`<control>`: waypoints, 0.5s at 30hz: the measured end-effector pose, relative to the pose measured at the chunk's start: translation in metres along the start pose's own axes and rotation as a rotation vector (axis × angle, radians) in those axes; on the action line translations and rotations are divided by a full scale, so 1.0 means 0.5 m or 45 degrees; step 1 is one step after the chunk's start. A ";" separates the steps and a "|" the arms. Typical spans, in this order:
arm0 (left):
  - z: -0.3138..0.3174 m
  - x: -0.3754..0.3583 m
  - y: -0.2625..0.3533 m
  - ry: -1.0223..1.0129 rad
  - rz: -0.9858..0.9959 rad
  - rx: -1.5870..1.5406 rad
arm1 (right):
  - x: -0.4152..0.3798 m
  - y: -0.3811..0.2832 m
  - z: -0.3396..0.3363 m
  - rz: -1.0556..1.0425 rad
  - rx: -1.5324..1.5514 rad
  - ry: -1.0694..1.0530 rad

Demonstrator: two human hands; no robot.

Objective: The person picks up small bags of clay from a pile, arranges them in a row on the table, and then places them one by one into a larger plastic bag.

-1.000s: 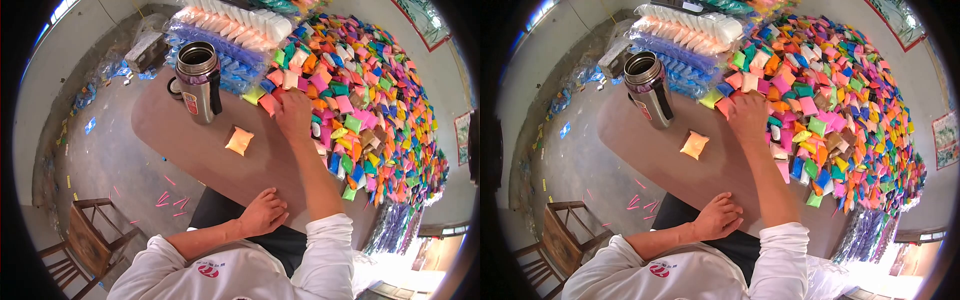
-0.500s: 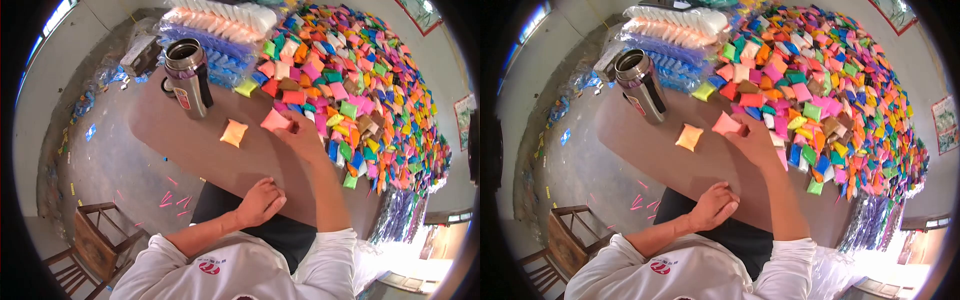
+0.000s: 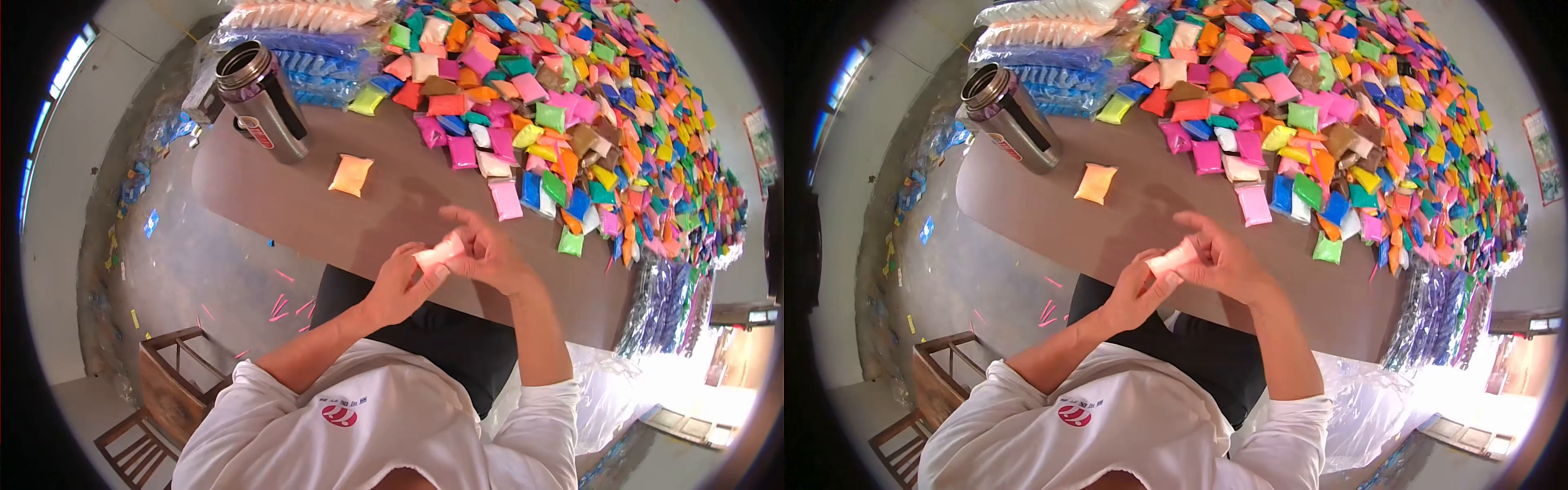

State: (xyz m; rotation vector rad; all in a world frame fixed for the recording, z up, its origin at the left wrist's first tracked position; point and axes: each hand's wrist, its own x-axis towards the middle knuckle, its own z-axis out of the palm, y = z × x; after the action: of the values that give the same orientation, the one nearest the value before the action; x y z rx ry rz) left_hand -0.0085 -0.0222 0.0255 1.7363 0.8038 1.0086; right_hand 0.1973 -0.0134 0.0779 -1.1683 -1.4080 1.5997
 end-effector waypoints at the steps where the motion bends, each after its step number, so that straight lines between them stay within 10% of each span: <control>1: -0.004 0.001 0.000 -0.028 -0.077 -0.034 | 0.004 0.008 0.015 0.029 0.173 0.108; 6: -0.006 -0.002 -0.009 -0.127 -0.272 -0.090 | -0.027 0.072 0.051 0.232 0.867 0.301; 15: 0.005 -0.011 -0.022 -0.087 -0.128 0.084 | -0.042 0.091 0.049 -0.066 0.602 0.288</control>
State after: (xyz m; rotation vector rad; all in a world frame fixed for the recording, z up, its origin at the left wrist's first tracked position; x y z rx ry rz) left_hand -0.0096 -0.0243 0.0132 1.7585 0.8796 0.8596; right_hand 0.1845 -0.0489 0.0367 -0.9811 -0.8466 1.5922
